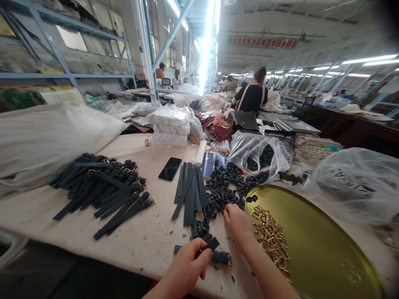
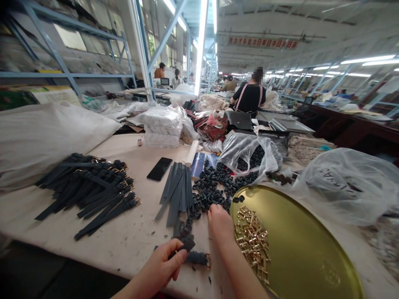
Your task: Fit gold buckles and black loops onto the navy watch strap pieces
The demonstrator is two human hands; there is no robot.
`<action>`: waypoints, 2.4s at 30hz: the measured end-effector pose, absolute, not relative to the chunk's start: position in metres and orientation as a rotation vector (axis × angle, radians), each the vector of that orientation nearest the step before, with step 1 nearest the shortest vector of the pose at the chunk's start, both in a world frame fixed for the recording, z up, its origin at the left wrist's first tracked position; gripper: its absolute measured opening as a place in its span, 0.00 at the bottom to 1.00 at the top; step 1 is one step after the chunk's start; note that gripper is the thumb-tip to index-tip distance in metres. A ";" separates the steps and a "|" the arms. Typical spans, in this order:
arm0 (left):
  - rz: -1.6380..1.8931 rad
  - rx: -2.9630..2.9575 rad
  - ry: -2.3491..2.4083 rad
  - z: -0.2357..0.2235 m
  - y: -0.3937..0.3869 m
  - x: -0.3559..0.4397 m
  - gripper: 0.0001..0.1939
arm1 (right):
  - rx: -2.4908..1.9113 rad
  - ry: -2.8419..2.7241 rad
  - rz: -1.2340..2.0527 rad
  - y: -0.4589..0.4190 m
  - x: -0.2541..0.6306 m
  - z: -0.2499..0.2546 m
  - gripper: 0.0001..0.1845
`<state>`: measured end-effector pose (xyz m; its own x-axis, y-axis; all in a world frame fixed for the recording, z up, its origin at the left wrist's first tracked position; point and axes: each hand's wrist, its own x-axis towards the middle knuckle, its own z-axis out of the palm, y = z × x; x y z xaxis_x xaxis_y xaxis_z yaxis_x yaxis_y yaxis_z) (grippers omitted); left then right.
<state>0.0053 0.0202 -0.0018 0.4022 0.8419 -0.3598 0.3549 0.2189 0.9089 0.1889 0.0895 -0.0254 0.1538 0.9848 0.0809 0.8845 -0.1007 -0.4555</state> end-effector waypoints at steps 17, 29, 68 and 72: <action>0.650 1.355 1.241 0.003 0.024 0.004 0.12 | -1.358 -0.990 1.468 0.028 0.164 -0.004 0.12; 0.536 1.588 1.320 0.017 0.009 0.001 0.12 | -1.243 -0.734 1.455 -0.011 0.147 -0.010 0.13; 0.530 1.309 1.048 0.004 0.006 -0.004 0.10 | -1.154 -0.646 1.530 -0.032 0.135 -0.013 0.19; 0.472 1.412 1.164 0.004 0.004 -0.006 0.11 | -1.189 -0.555 1.656 -0.031 0.137 -0.012 0.15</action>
